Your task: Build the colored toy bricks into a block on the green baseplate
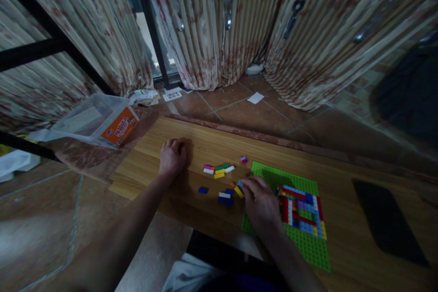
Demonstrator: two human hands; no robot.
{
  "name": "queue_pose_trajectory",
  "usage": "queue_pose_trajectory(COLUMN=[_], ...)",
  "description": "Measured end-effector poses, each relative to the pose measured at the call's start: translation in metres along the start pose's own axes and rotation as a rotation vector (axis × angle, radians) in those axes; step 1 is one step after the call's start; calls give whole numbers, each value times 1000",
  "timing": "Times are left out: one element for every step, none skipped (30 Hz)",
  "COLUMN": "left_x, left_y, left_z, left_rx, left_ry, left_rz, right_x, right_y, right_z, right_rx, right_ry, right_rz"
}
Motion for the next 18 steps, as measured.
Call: queue_pose_trajectory(left_x=[0, 0, 0, 0, 1, 1, 1, 0, 0, 0, 0, 0, 0, -1, -1, -1, -1, -2], left_y=[0, 1, 1, 1, 1, 1, 2, 2, 2, 2, 2, 2, 1, 1, 1, 1, 1, 1], left_z=[0, -1, -1, -1, -1, -1, -1, -1, -1, -1, -1, 0, 0, 0, 1, 1, 1, 1], left_rx=[0, 2, 4, 6, 6, 4, 1, -2, -4, -7, -10, -12, -15, -17, -18, -18, -20, -22], left_ry=[0, 0, 1, 2, 3, 4, 5, 5, 6, 5, 4, 2, -1, -4, -8, -12, -15, -18], left_rz=[0, 0, 0, 0, 1, 2, 3, 4, 3, 1, -2, -5, -7, -6, -5, -2, 0, 3], right_x=[2, 5, 8, 11, 14, 16, 18, 19, 19, 19, 18, 16, 13, 11, 8, 5, 2, 0], right_y=[1, 2, 2, 2, 1, 1, 0, 0, -1, -1, -2, -3, -5, -6, -8, -10, -12, -14], right_z=[2, 5, 7, 9, 9, 9, 8, 6, 4, 1, -1, -3, -4, -5, -6, -6, -5, -5], right_rx=[-21, -40, -58, -70, -74, -71, -63, -51, -35, -17, 3, 26, 50, 73, 94, 112, 126, 134], right_ry=[11, 27, 45, 60, 68, 68, 61, 47, 28, 9, -7, -21, -34, -43, -47, -50, -51, -46], right_rz=[-1, 2, 5, 4, -6, -22, -40, -58, -71, -78, -80, -81, -79, -73, -60, -47, -33, -21])
Point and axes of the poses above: each hand's wrist, its own x-axis away from the middle knuckle, its own y-axis out of the back of the hand, z = x × y, the point moved 2 cm from there along -x, towards the middle knuckle, and after that the axes turned 5 degrees about y, right-handed, at the moved point
